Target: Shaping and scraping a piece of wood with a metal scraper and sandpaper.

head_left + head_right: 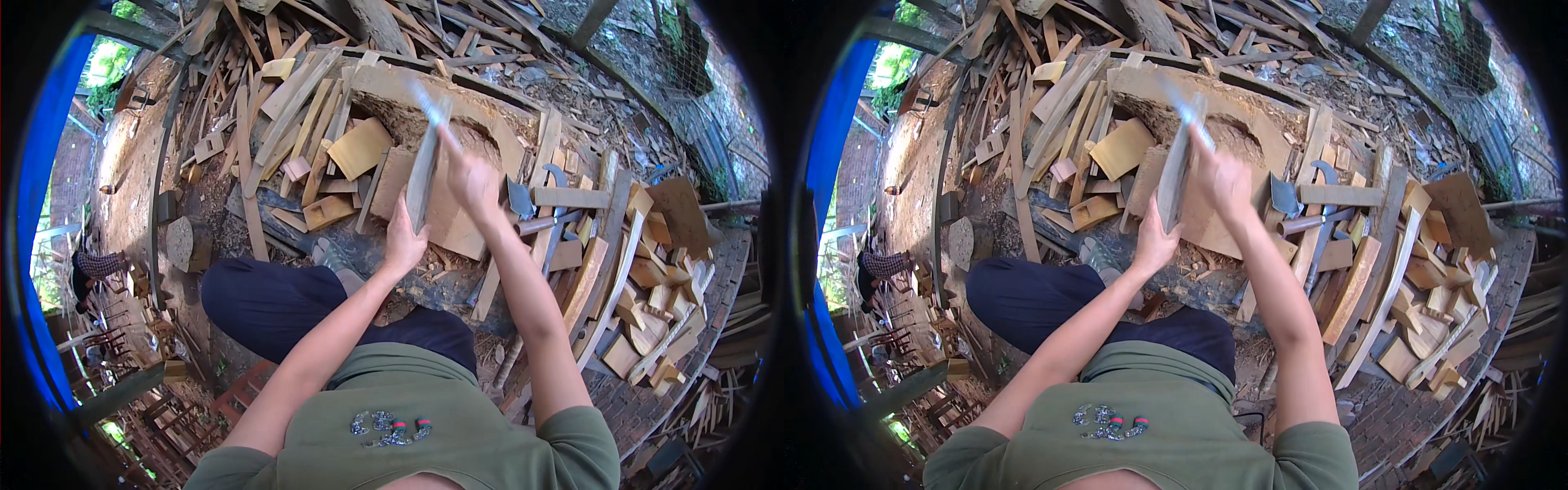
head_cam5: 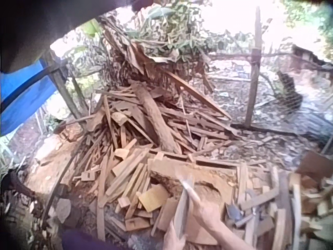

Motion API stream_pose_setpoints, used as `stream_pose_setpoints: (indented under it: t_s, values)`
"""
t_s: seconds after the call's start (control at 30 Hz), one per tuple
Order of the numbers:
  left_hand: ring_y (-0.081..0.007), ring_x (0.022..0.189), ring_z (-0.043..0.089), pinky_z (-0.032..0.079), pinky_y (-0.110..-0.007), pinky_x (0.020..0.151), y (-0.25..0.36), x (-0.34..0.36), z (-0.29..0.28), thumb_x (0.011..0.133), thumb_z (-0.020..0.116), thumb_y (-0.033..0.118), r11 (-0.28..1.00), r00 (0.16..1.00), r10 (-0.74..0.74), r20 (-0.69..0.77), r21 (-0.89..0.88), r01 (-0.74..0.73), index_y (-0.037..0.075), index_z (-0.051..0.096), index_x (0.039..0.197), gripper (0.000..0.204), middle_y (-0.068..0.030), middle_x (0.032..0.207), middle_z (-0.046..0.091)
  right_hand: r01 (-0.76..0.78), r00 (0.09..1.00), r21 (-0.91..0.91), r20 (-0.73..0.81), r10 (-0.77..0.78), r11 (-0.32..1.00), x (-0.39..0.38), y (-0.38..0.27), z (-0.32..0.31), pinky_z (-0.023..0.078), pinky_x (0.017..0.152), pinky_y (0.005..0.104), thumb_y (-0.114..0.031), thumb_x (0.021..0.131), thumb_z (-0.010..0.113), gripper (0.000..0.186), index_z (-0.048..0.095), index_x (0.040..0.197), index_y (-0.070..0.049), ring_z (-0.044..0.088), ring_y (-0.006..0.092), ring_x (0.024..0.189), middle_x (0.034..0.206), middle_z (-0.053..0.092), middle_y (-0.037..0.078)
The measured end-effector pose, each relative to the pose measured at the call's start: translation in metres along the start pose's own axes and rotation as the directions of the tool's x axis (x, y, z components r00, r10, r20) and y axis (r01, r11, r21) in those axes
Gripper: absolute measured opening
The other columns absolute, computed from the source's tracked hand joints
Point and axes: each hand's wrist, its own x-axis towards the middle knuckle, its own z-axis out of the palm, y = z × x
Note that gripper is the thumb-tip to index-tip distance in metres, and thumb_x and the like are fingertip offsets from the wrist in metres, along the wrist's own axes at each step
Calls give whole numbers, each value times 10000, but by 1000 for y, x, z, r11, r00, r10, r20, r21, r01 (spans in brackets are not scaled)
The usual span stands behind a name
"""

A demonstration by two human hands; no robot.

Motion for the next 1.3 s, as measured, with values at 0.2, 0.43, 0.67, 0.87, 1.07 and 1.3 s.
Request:
stream_pose_setpoints:
  t_s: [0.2,0.43,0.67,0.87,1.07,1.3]
  values:
    - [-407,1360,380,326,-428,1122,11,7,0,785,649,-14,986,998,-18,68,-165,29,9,200,1495,841,-266,1467,364,234,972,-47,44,-232,971,-39,-12,-17,468,387,407,-117,916,507,625,401,1473,-378,607,264,462,656,587,138]
    - [-410,1368,375,321,-425,1127,9,-2,-3,794,655,-5,994,998,-29,53,-102,34,4,182,1495,846,-284,1456,373,68,997,-15,-41,-69,998,30,3,8,509,466,463,-123,889,501,617,412,1458,-346,650,334,540,693,657,166]
    - [-418,1343,401,334,-427,1115,18,21,9,788,632,-7,988,998,-46,39,-146,51,-24,243,1465,781,-294,1419,411,92,977,15,191,-93,996,-45,-13,-27,512,466,462,-135,893,507,644,381,1480,-368,648,336,543,660,614,145]
    - [-413,1319,438,358,-436,1097,13,22,-1,785,672,22,985,993,-96,75,-136,106,0,237,1476,817,-284,1413,429,5,999,33,-35,-4,999,43,13,-2,507,499,475,-120,938,460,597,372,1486,-337,647,361,583,719,644,185]
    - [-406,1313,448,370,-442,1087,17,36,-2,775,702,36,998,1000,-18,17,-61,19,15,245,1483,843,-273,1414,436,21,995,37,95,-24,999,0,-12,-2,511,475,465,-113,921,468,611,381,1483,-337,663,353,579,738,652,207]
    - [-392,1285,482,396,-438,1066,16,43,0,765,702,16,995,999,25,45,-94,-20,25,301,1453,796,-237,1387,480,26,999,45,-37,-24,999,47,5,2,498,457,455,-116,920,472,599,398,1473,-337,656,342,563,675,640,189]
